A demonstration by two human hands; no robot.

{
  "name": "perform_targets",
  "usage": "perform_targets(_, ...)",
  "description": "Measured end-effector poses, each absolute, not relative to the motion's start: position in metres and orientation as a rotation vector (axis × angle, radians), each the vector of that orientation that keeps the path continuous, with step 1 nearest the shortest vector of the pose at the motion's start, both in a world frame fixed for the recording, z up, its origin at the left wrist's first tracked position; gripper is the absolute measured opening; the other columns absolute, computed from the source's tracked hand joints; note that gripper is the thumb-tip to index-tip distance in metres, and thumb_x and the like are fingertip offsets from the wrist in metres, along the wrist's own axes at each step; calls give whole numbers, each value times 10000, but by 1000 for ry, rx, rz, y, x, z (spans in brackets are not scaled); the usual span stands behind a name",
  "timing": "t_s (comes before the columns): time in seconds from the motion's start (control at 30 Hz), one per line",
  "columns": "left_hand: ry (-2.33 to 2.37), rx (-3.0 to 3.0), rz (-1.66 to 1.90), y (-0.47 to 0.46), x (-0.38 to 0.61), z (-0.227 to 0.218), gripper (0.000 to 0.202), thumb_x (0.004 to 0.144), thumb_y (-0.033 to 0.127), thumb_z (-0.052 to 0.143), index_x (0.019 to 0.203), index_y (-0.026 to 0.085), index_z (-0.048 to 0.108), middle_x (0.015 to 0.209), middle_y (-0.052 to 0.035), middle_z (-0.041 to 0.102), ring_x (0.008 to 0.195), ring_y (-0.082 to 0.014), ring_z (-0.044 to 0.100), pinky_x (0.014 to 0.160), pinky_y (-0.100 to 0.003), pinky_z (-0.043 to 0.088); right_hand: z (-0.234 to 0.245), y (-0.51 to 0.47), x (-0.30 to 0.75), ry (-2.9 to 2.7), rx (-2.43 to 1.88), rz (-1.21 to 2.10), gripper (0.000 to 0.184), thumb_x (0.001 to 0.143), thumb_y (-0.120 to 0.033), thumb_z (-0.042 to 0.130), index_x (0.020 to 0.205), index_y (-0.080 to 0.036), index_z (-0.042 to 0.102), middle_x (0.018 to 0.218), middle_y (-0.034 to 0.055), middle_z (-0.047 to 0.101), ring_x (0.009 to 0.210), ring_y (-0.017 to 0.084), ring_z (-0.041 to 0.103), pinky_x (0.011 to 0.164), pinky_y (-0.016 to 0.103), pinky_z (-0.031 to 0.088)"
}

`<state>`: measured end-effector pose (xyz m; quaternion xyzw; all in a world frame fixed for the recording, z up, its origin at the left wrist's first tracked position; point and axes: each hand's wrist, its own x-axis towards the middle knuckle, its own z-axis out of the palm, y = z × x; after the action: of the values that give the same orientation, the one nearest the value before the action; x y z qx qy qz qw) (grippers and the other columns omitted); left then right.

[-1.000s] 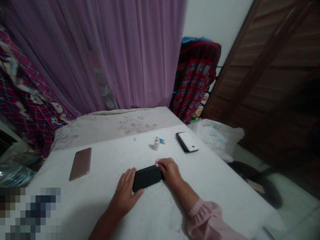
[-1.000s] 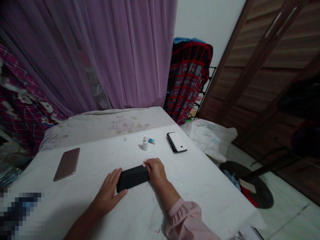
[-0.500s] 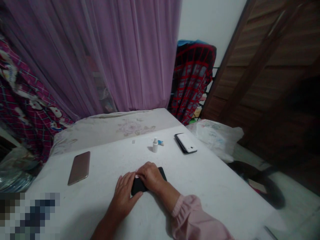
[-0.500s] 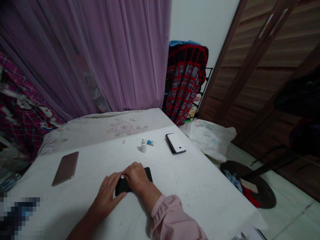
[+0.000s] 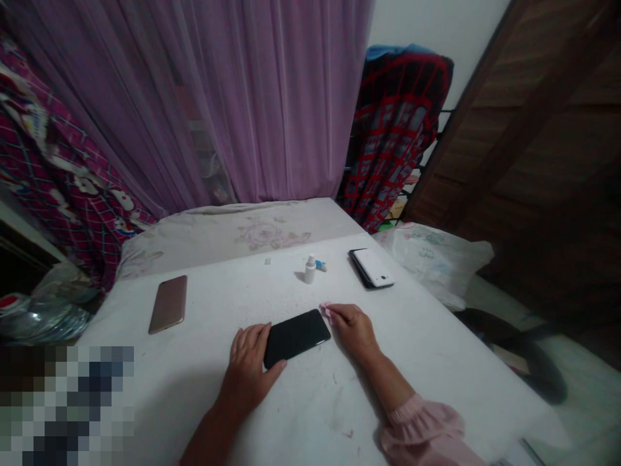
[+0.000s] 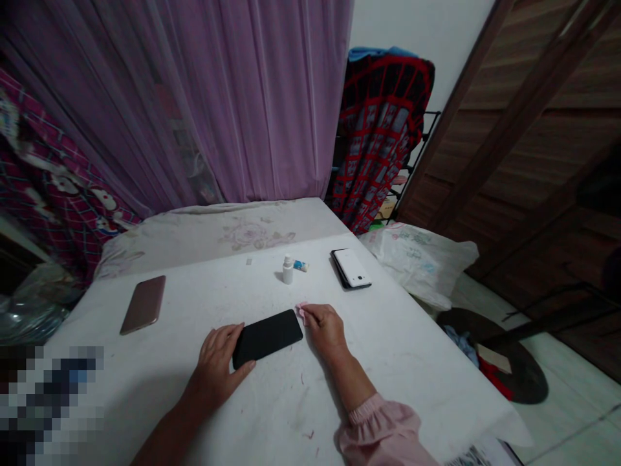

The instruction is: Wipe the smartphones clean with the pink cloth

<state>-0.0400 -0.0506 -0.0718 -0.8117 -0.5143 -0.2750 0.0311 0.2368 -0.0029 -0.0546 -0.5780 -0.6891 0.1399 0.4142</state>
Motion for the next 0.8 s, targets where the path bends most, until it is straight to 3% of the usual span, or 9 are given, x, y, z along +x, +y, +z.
perform_targets(0.33,-1654,-2506,-847,-52,-33,-61,557,810,400,624,1308,191,491,1170,-127,616,1121,-319,570,1092,-577,331,-55,0,200,-1940,-1321,186,240,904,-169,558,974,-261,768,1059,48,759,892,221,653,819,374,539)
perform_targets(0.53,-1660,-2472,-847,-53,-33,-63,560,805,419,617,1306,197,503,1171,-115,619,1128,-316,573,1089,-577,342,-46,-12,153,-2083,-1146,231,239,924,-169,538,931,-241,766,1001,44,767,845,209,634,824,345,526)
perform_targets(0.67,-1691,-2440,-864,-52,-33,-66,569,787,405,639,1302,200,512,1166,-114,624,1128,-313,578,1095,-569,341,-49,-27,139,-2024,-1066,332,296,939,-135,480,1064,-233,730,981,39,762,846,187,653,848,325,524)
perform_targets(0.8,-1710,-2436,-892,-51,-32,-67,606,772,411,658,1316,197,501,1139,-113,630,1109,-314,585,1096,-570,339,-55,-29,163,-1936,-1202,230,284,928,-172,504,1106,-209,721,1132,94,717,985,222,637,876,357,528)
